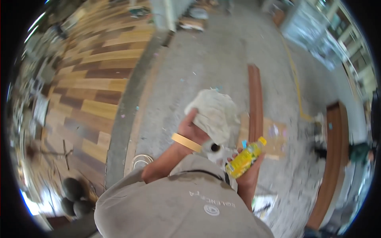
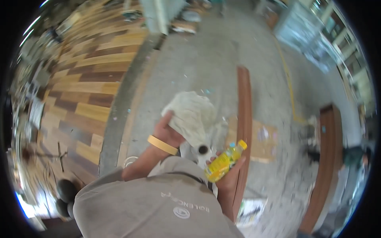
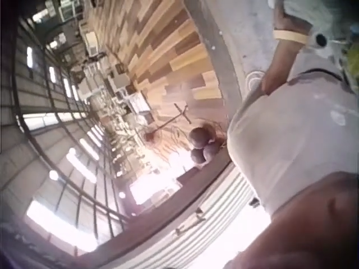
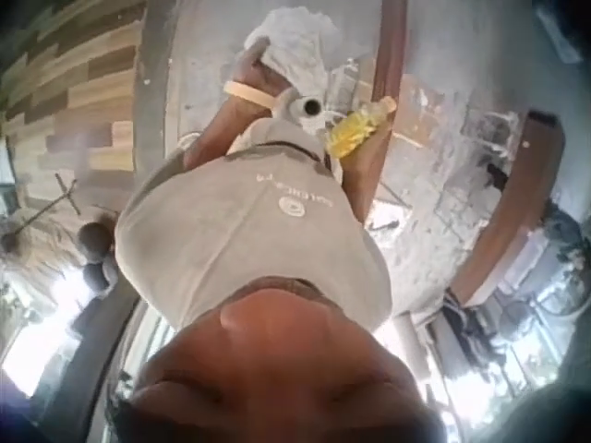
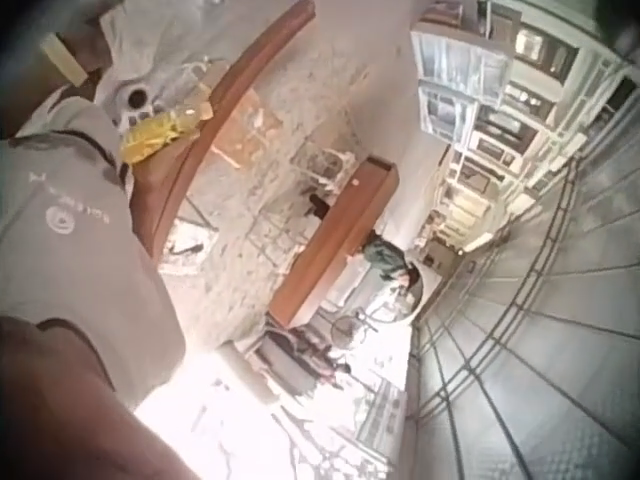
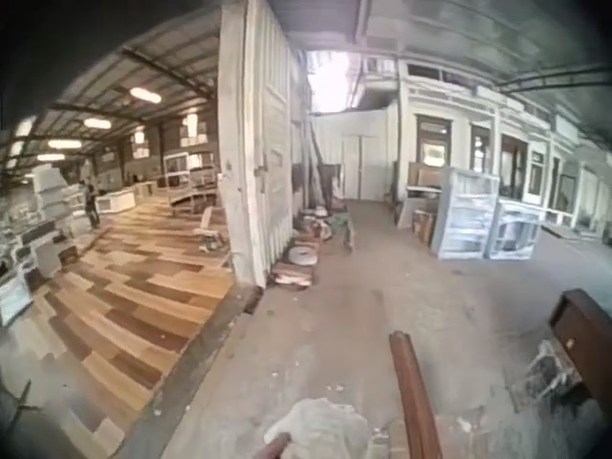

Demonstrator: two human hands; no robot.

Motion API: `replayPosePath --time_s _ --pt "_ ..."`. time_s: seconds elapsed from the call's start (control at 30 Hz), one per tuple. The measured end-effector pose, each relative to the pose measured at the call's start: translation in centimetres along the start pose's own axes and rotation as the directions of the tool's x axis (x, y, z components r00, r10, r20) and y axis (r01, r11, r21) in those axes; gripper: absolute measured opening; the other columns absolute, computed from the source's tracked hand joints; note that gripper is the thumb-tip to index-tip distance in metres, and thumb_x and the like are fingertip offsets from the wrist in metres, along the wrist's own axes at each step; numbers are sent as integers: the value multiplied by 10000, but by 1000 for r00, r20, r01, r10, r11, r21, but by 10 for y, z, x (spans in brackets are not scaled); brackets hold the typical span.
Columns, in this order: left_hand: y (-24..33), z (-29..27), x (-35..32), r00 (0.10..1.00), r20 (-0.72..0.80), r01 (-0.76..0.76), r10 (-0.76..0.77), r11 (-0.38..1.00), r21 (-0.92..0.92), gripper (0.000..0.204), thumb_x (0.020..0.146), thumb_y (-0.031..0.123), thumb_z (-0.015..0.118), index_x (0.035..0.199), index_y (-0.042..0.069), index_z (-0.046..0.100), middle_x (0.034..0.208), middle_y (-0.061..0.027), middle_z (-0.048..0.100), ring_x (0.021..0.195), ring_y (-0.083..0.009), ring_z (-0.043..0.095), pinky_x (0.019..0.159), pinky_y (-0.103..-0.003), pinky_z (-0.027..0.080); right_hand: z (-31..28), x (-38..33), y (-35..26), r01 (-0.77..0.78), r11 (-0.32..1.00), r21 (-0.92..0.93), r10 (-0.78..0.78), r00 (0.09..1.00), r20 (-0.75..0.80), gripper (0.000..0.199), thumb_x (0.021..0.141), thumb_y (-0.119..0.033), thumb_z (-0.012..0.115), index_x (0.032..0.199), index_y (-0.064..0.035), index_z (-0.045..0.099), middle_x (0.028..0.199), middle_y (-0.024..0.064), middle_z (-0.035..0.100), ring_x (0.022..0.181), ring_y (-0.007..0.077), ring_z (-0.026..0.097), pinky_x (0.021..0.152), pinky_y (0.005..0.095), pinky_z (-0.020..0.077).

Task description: The person wraps a furniture component in plastic film and then cleans several wooden panels using a cloth and a cleaning solution.

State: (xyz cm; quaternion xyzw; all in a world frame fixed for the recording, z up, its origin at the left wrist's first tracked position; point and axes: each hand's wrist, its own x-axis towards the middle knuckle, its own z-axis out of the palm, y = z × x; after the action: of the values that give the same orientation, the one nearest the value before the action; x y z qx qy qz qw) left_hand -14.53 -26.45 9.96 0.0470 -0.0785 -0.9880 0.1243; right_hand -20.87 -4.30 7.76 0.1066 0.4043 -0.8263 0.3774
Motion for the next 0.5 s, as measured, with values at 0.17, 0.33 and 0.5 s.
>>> replayPosePath --time_s 0.17,0.33,0.5 --pt "-10 -35 11 967 -113 233 -227 971 48 512 941 297 414 1397 74 348 1368 -85 472 1273 -266 430 1084 -425 301 -28 -19 -8 241 914 -325 -183 963 200 618 770 -287 749 1263 -89 432 1022 107 566 849 213 617 753 370 533" --pt "-29 -56 19 927 -123 363 -355 930 57 510 934 260 426 1388 42 343 1368 -99 465 1272 -264 427 1100 -405 278 4 -27 -21 195 190 -962 -204 967 155 694 684 -176 813 1243 -13 437 1041 123 580 968 222 574 828 337 460" --pt "-45 -63 15 944 -142 319 -297 932 171 510 932 249 420 1367 -9 353 1368 -136 457 1283 -273 416 1099 -401 277 22 -27 -24 119 16 -993 -139 984 116 586 722 -267 771 1208 -42 530 980 173 647 886 316 647 773 372 499"
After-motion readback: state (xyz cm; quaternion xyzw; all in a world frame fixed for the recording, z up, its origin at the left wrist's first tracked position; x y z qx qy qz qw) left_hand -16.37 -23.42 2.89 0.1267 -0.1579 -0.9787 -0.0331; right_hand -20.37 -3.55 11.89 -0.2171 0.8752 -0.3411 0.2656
